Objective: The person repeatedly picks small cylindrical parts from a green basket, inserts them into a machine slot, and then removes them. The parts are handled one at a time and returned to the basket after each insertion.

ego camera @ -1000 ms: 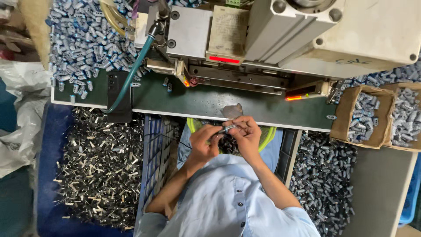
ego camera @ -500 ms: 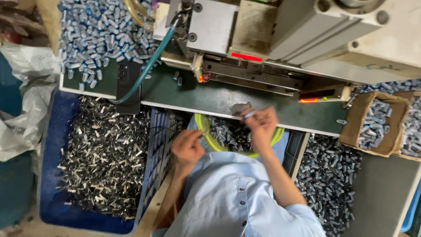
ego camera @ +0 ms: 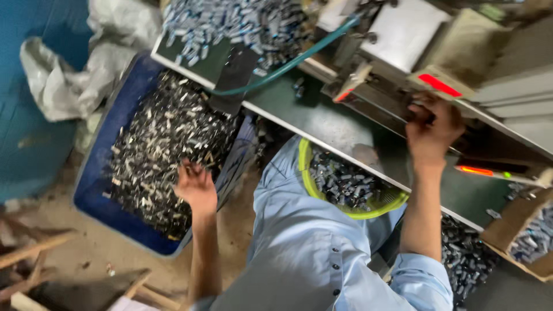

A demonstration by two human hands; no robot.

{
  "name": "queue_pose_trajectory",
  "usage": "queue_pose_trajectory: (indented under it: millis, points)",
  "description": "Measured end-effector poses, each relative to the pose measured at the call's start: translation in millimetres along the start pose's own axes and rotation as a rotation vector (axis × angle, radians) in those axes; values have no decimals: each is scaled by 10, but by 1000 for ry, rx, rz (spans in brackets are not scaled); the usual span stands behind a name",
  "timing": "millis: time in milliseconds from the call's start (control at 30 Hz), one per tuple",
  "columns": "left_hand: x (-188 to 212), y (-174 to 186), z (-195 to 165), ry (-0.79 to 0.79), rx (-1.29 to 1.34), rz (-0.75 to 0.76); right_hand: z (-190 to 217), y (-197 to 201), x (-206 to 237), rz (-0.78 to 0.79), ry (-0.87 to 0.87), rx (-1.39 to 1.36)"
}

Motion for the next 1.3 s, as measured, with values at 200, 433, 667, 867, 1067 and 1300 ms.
queue_pose_trajectory:
  millis: [200, 433, 667, 867, 1067, 1300]
  points:
    - [-770, -1187, -455, -1059, -1344, -63, 195, 93, -168, 65, -40, 52]
    - [-1766, -2334, -367, -1019, -1774, 50, 916, 106, 155, -170, 30, 214]
    - [-1951, -2719, 51, -946, -1945, -42, 1327, -46, 1015, -77, -275, 158]
    - [-1987, -3016, 264, -987, -1971, -84, 1290, -129, 1330, -3, -391, 65]
    - [-2331, -3566, 593, -1216, -1831, -78, 1192, -252, 1382, 50, -417, 42]
    - [-2481, -3932, 562, -1097, -1803, 207, 1261, -499, 1503, 207, -479, -61]
Point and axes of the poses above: each hand's wrist, its own x-axis away from the middle knuckle, its own y-axis out of the back of the hand, z = x × y, the point moved 1 cm from there along -x, towards the middle knuckle, and after that the axes turned 10 degrees about y, right-handed, at the moved point
